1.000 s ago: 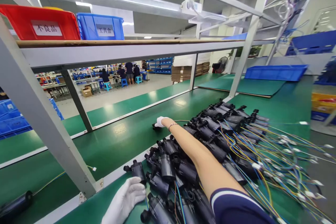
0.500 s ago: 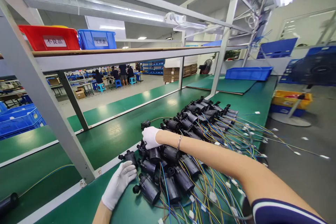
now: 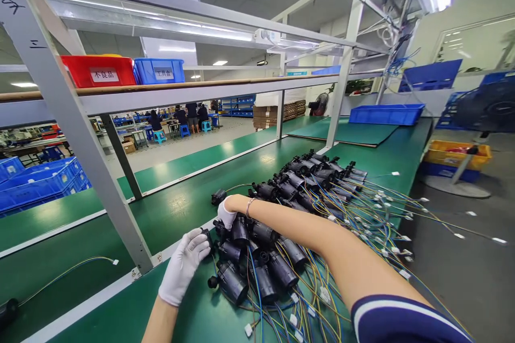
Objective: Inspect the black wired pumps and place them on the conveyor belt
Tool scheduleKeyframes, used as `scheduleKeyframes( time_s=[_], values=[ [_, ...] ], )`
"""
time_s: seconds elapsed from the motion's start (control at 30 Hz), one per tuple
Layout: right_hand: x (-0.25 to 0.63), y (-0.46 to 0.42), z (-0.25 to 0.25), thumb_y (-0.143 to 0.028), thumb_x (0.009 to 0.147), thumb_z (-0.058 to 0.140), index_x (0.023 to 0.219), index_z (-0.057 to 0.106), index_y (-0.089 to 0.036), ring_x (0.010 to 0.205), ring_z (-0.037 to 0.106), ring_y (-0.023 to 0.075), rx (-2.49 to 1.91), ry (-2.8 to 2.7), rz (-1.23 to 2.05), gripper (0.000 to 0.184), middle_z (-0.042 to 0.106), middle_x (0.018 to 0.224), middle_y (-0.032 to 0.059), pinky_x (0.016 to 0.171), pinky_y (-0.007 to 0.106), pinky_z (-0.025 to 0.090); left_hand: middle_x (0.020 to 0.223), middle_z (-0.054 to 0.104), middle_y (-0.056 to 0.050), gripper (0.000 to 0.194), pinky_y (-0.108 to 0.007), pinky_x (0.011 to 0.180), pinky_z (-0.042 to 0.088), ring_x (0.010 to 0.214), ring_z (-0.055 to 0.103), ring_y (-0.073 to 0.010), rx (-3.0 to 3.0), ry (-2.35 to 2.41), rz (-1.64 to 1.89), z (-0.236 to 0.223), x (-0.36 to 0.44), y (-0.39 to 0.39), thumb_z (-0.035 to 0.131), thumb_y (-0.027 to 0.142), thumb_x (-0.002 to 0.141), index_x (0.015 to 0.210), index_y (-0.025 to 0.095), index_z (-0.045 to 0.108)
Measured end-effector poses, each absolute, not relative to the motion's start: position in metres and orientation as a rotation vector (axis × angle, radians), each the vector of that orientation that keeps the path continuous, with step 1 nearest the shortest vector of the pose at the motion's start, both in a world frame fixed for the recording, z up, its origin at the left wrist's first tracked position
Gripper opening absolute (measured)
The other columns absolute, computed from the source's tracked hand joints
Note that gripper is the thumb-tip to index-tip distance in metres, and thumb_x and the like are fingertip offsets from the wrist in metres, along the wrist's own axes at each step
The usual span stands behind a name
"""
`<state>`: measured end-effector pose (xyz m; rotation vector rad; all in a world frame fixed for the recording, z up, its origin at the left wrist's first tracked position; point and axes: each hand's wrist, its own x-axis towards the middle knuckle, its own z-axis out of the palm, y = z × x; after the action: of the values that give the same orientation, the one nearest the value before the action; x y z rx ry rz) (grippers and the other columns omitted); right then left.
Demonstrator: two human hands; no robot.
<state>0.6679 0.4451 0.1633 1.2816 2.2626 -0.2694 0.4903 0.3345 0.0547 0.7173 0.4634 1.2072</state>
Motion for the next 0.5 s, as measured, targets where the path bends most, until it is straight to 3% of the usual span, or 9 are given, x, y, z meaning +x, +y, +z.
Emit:
scheduleKeyframes(
  time_s=[0.1,0.27,0.4,0.5],
  values=[
    [0.682,0.429,0.177,-0.033,0.097,0.063,0.108,0.066,-0.015,0.093,0.066,0.0206,1.311,2.416,-0.156,0.021,0.067,0.108,0.0063,0.084,0.041,0.056,0.095,0.074,-0.01,0.039,-0.039,0.093,0.049,0.086,0.069,-0.0209,0.731,0.493,1.195,0.057,0.496,0.333,0.074,0.045,0.08,0.103,0.014,0.07],
    [0.707,0.384,0.218,-0.027,0.095,0.063,0.108,0.067,-0.016,0.098,0.064,0.023,1.357,2.752,-0.021,0.018,0.067,0.11,0.0072,0.089,0.043,0.05,0.119,0.068,-0.015,0.046,-0.044,0.109,0.038,0.108,0.065,-0.0265,0.708,0.485,1.105,0.07,0.524,0.324,0.076,0.047,0.077,0.109,0.015,0.067],
    [0.701,0.341,0.238,-0.029,0.087,0.068,0.106,0.071,-0.024,0.094,0.065,0.0215,1.367,2.98,-0.094,0.02,0.07,0.104,0.0034,0.083,0.03,0.048,0.11,0.069,-0.021,0.062,-0.051,0.102,0.046,0.095,0.069,-0.0295,0.675,0.411,0.908,0.097,0.548,0.299,0.072,0.06,0.077,0.107,0.006,0.068],
    [0.695,0.307,0.231,-0.036,0.097,0.051,0.113,0.067,-0.024,0.101,0.063,0.0233,1.597,3.088,-0.075,0.025,0.069,0.111,0.0061,0.087,0.032,0.047,0.113,0.069,-0.015,0.059,-0.044,0.104,0.048,0.105,0.067,-0.0263,0.597,0.33,0.938,0.121,0.55,0.279,0.066,0.061,0.082,0.113,0.011,0.067]
  ],
)
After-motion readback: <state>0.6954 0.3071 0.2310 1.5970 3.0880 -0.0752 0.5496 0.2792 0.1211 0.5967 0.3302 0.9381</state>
